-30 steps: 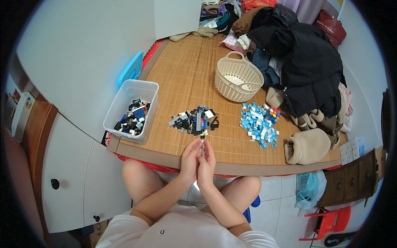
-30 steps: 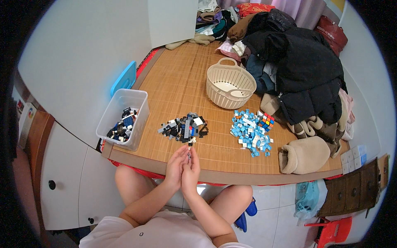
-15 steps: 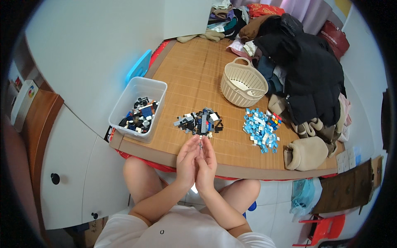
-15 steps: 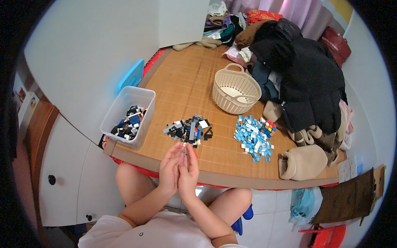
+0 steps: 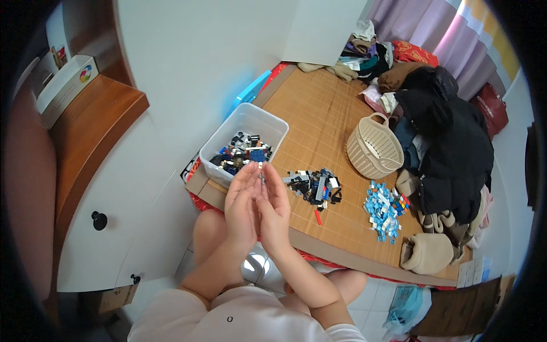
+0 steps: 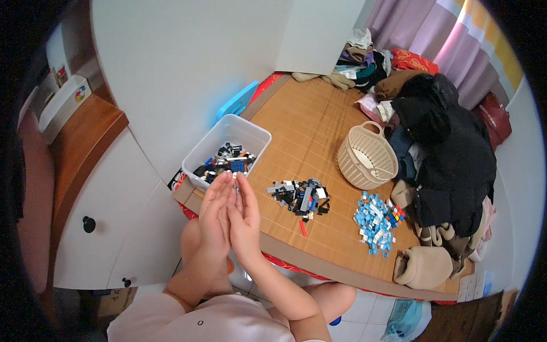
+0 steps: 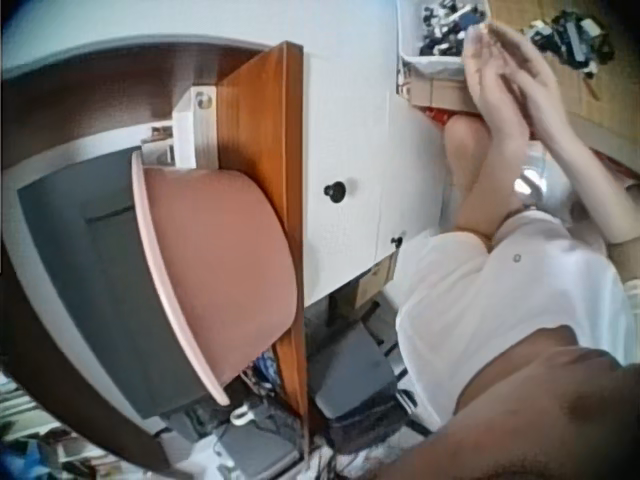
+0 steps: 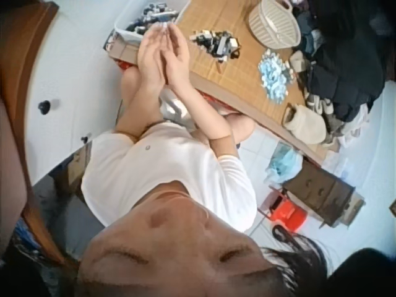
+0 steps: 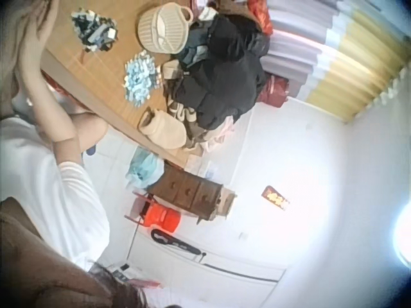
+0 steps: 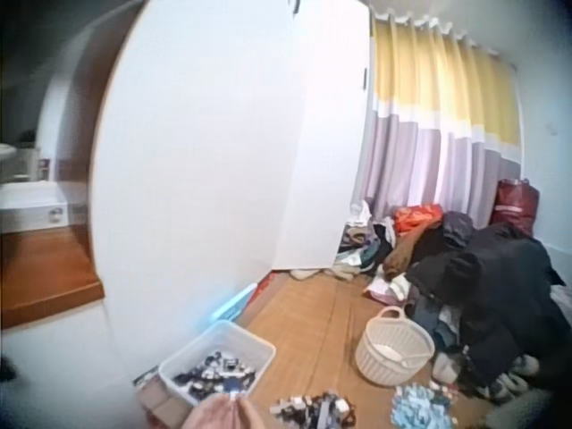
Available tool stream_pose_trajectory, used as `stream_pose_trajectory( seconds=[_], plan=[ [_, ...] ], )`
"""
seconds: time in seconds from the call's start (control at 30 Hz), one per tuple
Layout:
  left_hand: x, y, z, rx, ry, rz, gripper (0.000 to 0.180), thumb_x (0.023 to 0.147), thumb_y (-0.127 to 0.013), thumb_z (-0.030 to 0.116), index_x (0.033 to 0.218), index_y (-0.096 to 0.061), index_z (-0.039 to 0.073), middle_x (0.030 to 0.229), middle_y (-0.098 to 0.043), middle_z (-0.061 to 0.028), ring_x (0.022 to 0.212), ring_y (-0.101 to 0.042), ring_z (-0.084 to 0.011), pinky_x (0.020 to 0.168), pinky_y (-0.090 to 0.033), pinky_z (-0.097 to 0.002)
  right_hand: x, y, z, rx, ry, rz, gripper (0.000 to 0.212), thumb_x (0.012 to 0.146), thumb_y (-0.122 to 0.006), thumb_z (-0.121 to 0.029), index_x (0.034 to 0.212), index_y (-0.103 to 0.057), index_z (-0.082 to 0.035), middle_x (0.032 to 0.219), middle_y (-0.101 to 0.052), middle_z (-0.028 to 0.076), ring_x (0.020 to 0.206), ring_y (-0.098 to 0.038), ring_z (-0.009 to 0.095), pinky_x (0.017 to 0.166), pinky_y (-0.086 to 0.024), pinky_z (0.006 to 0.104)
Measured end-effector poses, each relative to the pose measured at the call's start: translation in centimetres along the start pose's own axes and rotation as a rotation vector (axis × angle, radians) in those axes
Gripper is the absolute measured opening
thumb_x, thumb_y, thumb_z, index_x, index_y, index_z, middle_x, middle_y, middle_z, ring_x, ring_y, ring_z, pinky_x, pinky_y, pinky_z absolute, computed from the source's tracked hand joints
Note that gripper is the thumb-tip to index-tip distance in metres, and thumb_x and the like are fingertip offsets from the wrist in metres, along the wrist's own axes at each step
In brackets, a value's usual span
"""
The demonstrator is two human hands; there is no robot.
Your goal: The person sits on a tatami mat and assembles small plastic building blocks by hand. They pick up individual pieces from piles on the floor and a nearby container, connecting them to form a small structure. The person handles the blocks one by one, occasionally adjusting the growing assembly.
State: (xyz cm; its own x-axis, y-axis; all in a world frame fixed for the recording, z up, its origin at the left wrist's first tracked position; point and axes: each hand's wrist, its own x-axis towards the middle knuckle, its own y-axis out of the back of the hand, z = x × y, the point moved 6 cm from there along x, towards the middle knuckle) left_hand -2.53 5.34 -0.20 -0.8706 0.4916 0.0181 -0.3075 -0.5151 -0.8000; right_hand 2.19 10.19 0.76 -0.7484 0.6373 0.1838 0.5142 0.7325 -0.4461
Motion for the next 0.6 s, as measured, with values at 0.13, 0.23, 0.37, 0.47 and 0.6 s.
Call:
stream_pose_trajectory(
  seconds=[0.13, 0.23, 0.37, 0.47, 0.6],
  plan=[
    [1.3, 1.0, 1.9, 0.010, -0.062, 0.012, 0.045, 0.084, -0.036, 0.005, 0.128, -0.034, -0.006, 0.131, -0.037, -0.0173, 0.127, -0.032, -0.0229, 0.108, -0.024, -0.0321, 1.2, -2.4, 0.8, 0.015, 0.003, -0.059, 0.053, 0.084, -0.040, 0.007, 0.136, -0.028, 0.000, 0.140, -0.030, 0.013, 0.129, -0.029, 0.020, 0.106, -0.024, 0.0305],
    [1.8, 1.5, 2.6, 0.015, -0.073, 0.046, 0.044, 0.085, -0.036, 0.005, 0.128, -0.035, -0.005, 0.131, -0.038, -0.0168, 0.127, -0.033, -0.0228, 0.108, -0.024, -0.0322, 1.7, -3.3, 1.2, -0.008, -0.006, -0.085, 0.053, 0.084, -0.039, 0.007, 0.136, -0.027, 0.001, 0.139, -0.030, 0.013, 0.130, -0.028, 0.020, 0.107, -0.023, 0.0310],
    [2.2, 2.3, 3.0, 0.030, -0.094, 0.074, 0.043, 0.086, -0.036, 0.005, 0.128, -0.036, -0.005, 0.132, -0.038, -0.0153, 0.128, -0.032, -0.0223, 0.107, -0.024, -0.0328, 2.1, -3.5, 1.9, -0.070, 0.016, -0.079, 0.057, 0.080, -0.038, 0.010, 0.135, -0.028, 0.002, 0.140, -0.029, 0.013, 0.130, -0.026, 0.020, 0.108, -0.020, 0.0317],
    [2.2, 2.9, 3.3, 0.073, -0.139, 0.099, 0.043, 0.086, -0.037, 0.006, 0.128, -0.036, -0.005, 0.132, -0.039, -0.0145, 0.127, -0.033, -0.0220, 0.107, -0.025, -0.0337, 2.3, -3.0, 2.2, -0.069, 0.018, -0.079, 0.060, 0.077, -0.038, 0.011, 0.135, -0.028, 0.002, 0.140, -0.029, 0.013, 0.132, -0.024, 0.021, 0.109, -0.017, 0.0321],
    [2.0, 3.0, 3.2, 0.030, -0.142, 0.100, 0.042, 0.087, -0.037, 0.006, 0.127, -0.037, -0.004, 0.131, -0.040, -0.0143, 0.126, -0.035, -0.0214, 0.106, -0.025, -0.0333, 2.0, -2.4, 2.1, -0.052, 0.000, -0.062, 0.060, 0.076, -0.038, 0.011, 0.135, -0.029, 0.001, 0.141, -0.029, 0.013, 0.133, -0.022, 0.021, 0.110, -0.014, 0.0328]
  ],
)
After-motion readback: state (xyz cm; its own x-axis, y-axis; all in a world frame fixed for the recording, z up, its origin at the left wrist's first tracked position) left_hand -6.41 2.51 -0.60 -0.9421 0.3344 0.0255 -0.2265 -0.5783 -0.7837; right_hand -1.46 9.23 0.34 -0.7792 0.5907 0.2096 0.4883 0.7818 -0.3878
